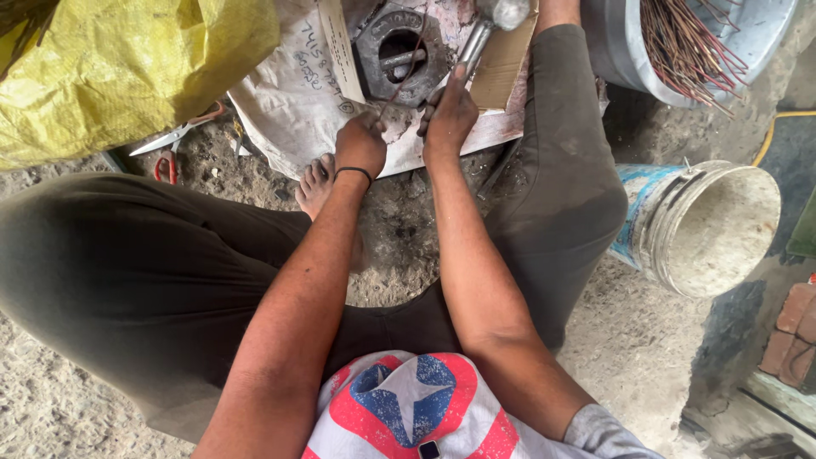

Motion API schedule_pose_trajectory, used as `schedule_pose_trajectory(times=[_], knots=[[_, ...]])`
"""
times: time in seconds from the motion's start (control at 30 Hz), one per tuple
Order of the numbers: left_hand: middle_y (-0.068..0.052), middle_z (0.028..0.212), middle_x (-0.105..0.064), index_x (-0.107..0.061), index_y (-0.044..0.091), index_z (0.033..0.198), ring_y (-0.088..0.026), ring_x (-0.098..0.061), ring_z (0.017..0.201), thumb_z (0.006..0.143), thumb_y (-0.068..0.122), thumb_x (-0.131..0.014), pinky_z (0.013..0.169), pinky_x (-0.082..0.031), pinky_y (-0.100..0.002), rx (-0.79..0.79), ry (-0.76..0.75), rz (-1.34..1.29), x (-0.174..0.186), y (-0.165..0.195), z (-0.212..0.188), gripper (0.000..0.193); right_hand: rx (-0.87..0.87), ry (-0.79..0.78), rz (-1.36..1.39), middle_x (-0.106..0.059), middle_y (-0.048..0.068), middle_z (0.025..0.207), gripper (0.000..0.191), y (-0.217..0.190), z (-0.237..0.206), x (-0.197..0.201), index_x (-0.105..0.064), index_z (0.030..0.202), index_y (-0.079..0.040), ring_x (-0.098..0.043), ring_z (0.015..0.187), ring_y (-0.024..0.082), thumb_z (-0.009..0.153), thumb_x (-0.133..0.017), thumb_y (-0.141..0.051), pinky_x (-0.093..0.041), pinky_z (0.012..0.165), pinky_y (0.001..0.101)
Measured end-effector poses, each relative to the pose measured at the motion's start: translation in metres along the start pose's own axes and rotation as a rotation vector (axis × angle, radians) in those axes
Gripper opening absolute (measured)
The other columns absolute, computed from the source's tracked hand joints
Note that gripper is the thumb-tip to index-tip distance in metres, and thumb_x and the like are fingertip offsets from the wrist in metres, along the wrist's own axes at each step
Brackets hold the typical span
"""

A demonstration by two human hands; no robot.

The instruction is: The person sits on the ground and repeatedly uses a hammer to strike thin metal rods placed on a metal anvil, cutting them into smaller pieces. The person retrieves rods from a nearby bucket and continues the repetitive cutting process.

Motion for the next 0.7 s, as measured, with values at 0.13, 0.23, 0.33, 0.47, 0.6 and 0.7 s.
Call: schedule_pose_trajectory(times=[0.13,0.23,0.33,0.47,0.6,0.7], knots=[[-0.02,0.093,-0.073,-0.075,0.009,0.091,-0.041,-0.07,0.093,0.093,0.017,-0.058,0.084,-0.054,-0.048,0.037,-0.094,0.037,-0.006,-0.001,-0.001,0.019,0.09,-0.065,0.07,-0.045,-0.005,0.054,0.06,-0.008,0.002,-0.004,-0.05,0.072,-0.013,-0.043,0.041,0.006,0.097,-0.055,-0.067,-0.035,0.035,0.025],[-0.02,0.092,-0.074,-0.075,0.01,0.089,-0.04,-0.071,0.093,0.092,0.019,-0.059,0.085,-0.054,-0.047,0.102,-0.115,0.029,-0.008,-0.005,-0.001,0.019,0.163,-0.054,0.013,-0.049,-0.005,0.057,0.06,-0.003,0.002,-0.007,-0.052,0.075,-0.013,-0.048,0.044,0.007,0.094,-0.055,-0.069,-0.039,0.037,0.0262],[-0.02,0.093,-0.074,-0.076,0.01,0.089,-0.04,-0.071,0.095,0.092,0.019,-0.059,0.086,-0.055,-0.047,0.067,-0.103,0.034,-0.008,-0.003,0.0,0.02,0.057,0.016,-0.137,-0.05,-0.005,0.057,0.061,0.02,0.0,-0.005,-0.057,0.072,-0.013,-0.045,0.045,0.008,0.096,-0.054,-0.068,-0.036,0.04,0.0266],[-0.02,0.094,-0.074,-0.076,0.01,0.09,-0.042,-0.069,0.095,0.09,0.019,-0.061,0.085,-0.053,-0.049,0.058,-0.085,0.064,-0.006,-0.005,0.002,0.018,-0.175,0.043,-0.145,-0.05,-0.002,0.054,0.062,0.048,-0.01,-0.003,-0.054,0.064,-0.009,-0.046,0.044,0.009,0.097,-0.058,-0.062,-0.035,0.04,0.0282],[-0.021,0.096,-0.073,-0.074,0.009,0.091,-0.043,-0.069,0.095,0.091,0.015,-0.059,0.084,-0.054,-0.05,-0.016,-0.049,0.041,0.002,0.001,-0.004,0.016,-0.183,0.057,0.046,-0.046,-0.004,0.054,0.057,0.039,-0.008,-0.004,-0.049,0.067,-0.013,-0.043,0.042,0.01,0.096,-0.059,-0.061,-0.032,0.038,0.028],[-0.022,0.094,-0.073,-0.071,0.009,0.095,-0.044,-0.068,0.095,0.093,0.016,-0.058,0.083,-0.052,-0.052,-0.033,-0.011,0.021,0.009,0.009,-0.009,0.015,-0.138,0.041,0.132,-0.047,-0.005,0.054,0.055,0.007,-0.001,-0.007,-0.049,0.07,-0.014,-0.045,0.041,0.008,0.096,-0.057,-0.062,-0.034,0.036,0.0268]])
Point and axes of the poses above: each hand's wrist, its own z-axis towards the middle knuckle, its own x-axis out of the back of the hand, y = z × x, the point moved 8 cm from there along z, towards the middle knuckle
